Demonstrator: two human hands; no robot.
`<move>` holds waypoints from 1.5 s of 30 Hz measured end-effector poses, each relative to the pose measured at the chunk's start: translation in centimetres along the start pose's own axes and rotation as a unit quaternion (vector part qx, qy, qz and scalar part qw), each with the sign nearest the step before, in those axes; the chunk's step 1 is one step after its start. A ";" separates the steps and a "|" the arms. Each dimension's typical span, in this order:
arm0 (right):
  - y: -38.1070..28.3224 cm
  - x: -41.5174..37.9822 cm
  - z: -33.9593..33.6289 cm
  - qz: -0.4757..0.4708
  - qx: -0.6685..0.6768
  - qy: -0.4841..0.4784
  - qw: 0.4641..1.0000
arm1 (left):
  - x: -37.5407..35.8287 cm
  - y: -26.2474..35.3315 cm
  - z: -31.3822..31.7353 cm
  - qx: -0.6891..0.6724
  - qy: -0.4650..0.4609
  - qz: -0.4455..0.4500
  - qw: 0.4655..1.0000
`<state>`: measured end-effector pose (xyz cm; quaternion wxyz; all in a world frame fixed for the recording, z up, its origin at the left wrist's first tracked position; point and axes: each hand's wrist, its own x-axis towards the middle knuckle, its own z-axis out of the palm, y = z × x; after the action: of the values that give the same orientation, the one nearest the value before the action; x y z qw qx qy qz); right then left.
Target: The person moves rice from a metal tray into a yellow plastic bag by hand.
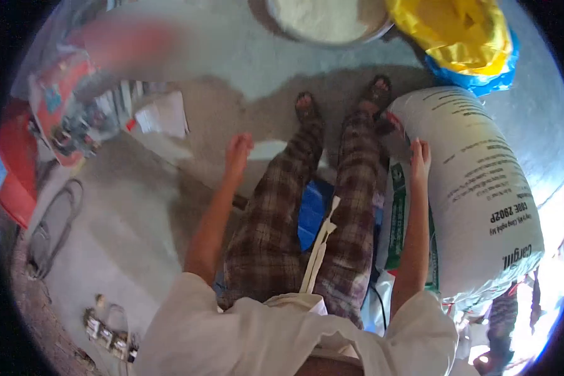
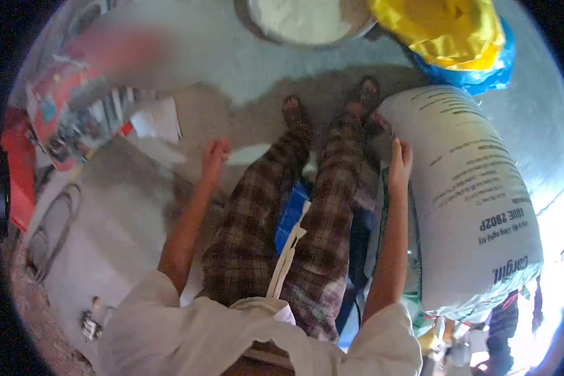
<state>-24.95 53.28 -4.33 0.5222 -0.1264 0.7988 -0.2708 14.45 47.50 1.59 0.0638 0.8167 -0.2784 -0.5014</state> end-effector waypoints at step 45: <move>-7.0 26.4 23.3 -0.649 -0.506 -0.082 0.562 | 28.7 -25.3 28.0 0.409 0.283 0.323 0.805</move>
<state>-15.70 27.72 -27.79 0.1187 -0.8762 0.4609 -0.0762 10.23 58.69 -44.31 -0.0418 0.7359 -0.6747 -0.0378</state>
